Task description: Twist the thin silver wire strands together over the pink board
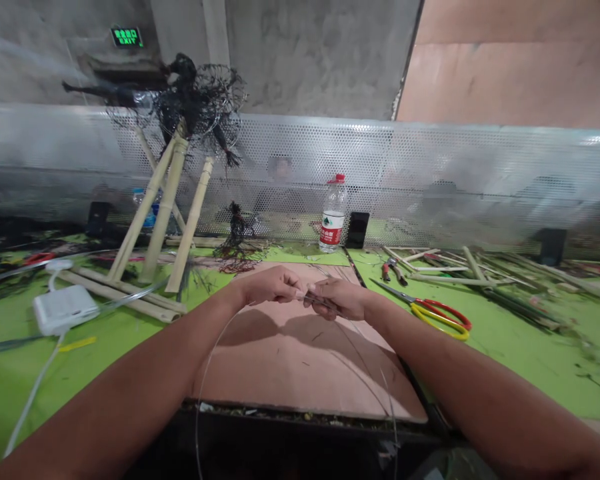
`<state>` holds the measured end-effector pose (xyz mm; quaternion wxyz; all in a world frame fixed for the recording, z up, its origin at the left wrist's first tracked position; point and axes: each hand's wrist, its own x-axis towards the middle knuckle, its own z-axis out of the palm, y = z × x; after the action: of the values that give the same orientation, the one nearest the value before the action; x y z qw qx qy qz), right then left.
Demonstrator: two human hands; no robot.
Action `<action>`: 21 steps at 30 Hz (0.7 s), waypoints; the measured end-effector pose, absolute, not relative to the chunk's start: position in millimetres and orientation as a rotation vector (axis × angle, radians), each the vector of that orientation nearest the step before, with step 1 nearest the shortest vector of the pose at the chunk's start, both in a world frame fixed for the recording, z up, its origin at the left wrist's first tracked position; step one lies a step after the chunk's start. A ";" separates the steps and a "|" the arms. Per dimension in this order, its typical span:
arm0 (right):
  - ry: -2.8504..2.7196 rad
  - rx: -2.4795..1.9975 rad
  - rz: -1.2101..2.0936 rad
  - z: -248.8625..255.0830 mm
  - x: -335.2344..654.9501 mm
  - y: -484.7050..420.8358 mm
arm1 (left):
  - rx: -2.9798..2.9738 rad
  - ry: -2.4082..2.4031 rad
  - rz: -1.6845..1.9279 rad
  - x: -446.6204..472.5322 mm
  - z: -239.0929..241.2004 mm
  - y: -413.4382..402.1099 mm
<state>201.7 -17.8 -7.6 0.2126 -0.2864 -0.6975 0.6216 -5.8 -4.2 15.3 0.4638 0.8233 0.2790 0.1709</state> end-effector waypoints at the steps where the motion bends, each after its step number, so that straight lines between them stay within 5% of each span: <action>1: -1.921 -0.766 1.783 -6.9 202.9 -18.3 | 2.027 0.673 0.408 -6.0 16.7 -5.4; 21: -1.709 -0.426 2.009 -1.2 200.4 -29.4 | 1.968 0.602 0.651 -15.0 30.8 -15.3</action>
<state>200.4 -29.4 -1.2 0.2330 -0.1553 -0.6220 0.7313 -15.0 -15.3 30.8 0.4720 0.8038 0.2458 0.2660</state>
